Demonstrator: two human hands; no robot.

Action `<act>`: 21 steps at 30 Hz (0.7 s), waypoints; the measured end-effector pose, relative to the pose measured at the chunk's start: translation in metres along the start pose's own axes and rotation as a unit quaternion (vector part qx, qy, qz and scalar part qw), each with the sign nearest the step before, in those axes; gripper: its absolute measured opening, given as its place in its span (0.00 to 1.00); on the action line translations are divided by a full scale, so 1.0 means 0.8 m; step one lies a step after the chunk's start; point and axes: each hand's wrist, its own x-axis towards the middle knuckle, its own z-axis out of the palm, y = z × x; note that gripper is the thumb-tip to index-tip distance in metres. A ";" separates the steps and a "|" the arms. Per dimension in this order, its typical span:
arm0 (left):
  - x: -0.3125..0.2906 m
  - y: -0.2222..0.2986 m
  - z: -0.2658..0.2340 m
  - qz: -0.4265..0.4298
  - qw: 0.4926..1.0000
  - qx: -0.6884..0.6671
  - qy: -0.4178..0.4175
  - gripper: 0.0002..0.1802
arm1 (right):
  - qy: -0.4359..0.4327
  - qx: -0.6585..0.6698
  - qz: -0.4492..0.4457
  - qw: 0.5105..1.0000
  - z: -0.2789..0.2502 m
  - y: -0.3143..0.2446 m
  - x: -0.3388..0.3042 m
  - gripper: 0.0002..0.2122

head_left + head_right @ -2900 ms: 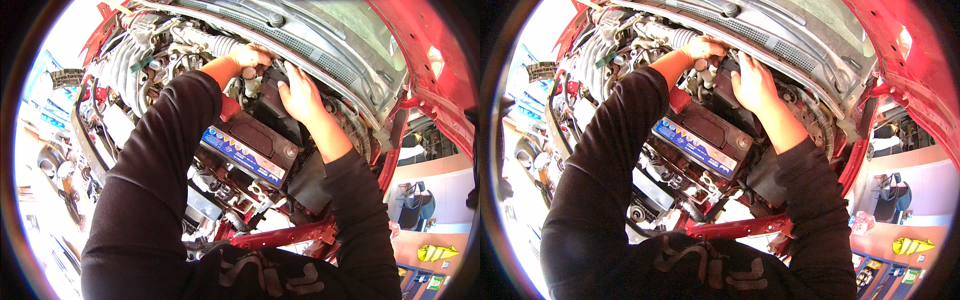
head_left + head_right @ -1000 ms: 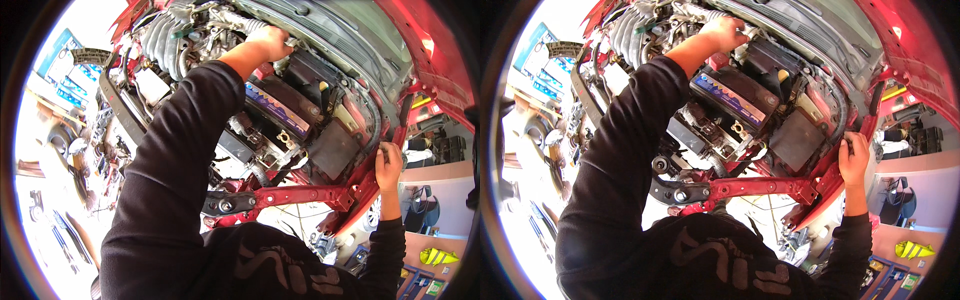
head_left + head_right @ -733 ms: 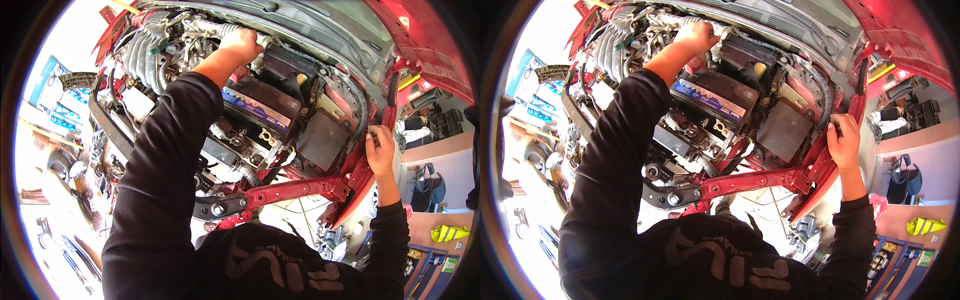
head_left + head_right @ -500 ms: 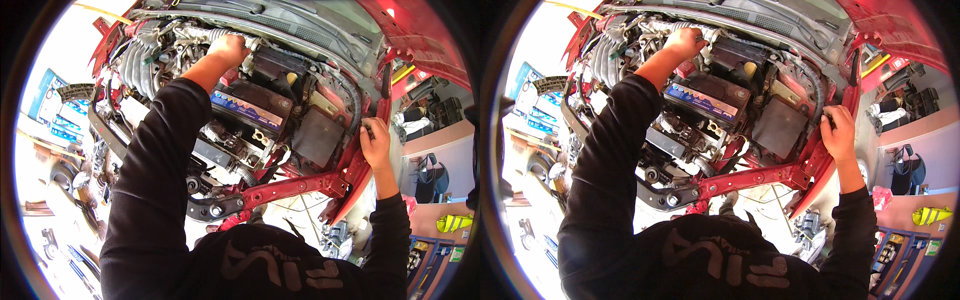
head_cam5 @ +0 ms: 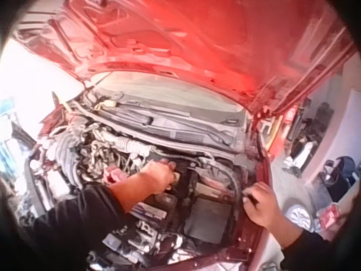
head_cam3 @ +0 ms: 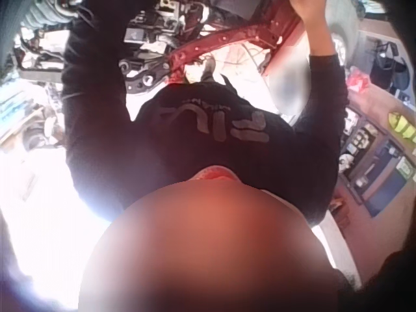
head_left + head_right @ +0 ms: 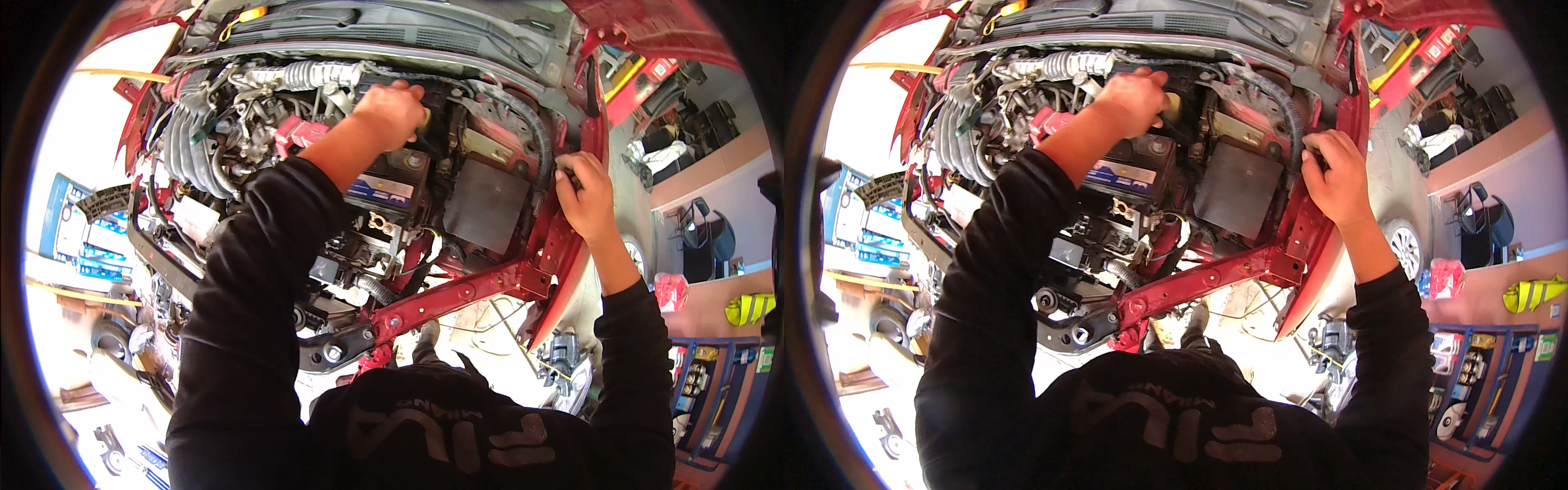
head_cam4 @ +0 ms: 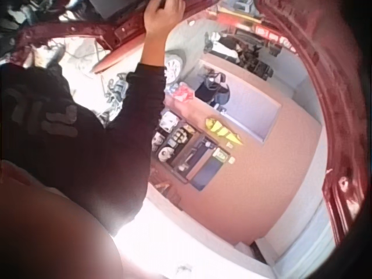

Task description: The person works on a car engine with the hood open, using a wrench to tighten bolts and manipulating hoses and connectors. They then pour engine oil into the engine from a yellow container.

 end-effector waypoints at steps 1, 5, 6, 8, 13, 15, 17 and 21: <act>0.000 -0.005 0.000 0.012 1.000 -0.008 0.011 0.15 | 0.004 -0.001 -0.003 1.000 0.000 0.001 0.000 0.08; -0.001 -0.008 0.012 0.012 0.997 -0.075 0.014 0.13 | 0.013 0.006 -0.001 1.000 -0.001 0.003 -0.002 0.08; -0.001 -0.009 0.014 0.019 0.995 -0.099 0.015 0.13 | 0.016 0.009 -0.001 1.000 0.000 0.004 -0.002 0.08; -0.001 -0.011 0.018 0.021 0.992 -0.123 0.022 0.12 | 0.020 0.015 0.000 1.000 0.000 0.004 -0.002 0.08; 0.003 -0.010 0.026 0.032 0.994 -0.098 0.025 0.12 | 0.012 0.002 0.008 1.000 -0.001 0.003 -0.001 0.08; 0.002 -0.009 0.029 0.036 0.993 -0.097 0.052 0.12 | 0.018 0.010 -0.001 1.000 -0.001 0.002 0.000 0.08; 0.004 -0.008 0.033 0.037 0.992 -0.105 0.059 0.11 | 0.021 0.008 -0.001 1.000 -0.001 0.001 0.001 0.08; -0.001 -0.003 0.039 0.010 0.992 -0.114 0.054 0.11 | 0.015 -0.002 0.002 1.000 -0.001 -0.002 -0.001 0.08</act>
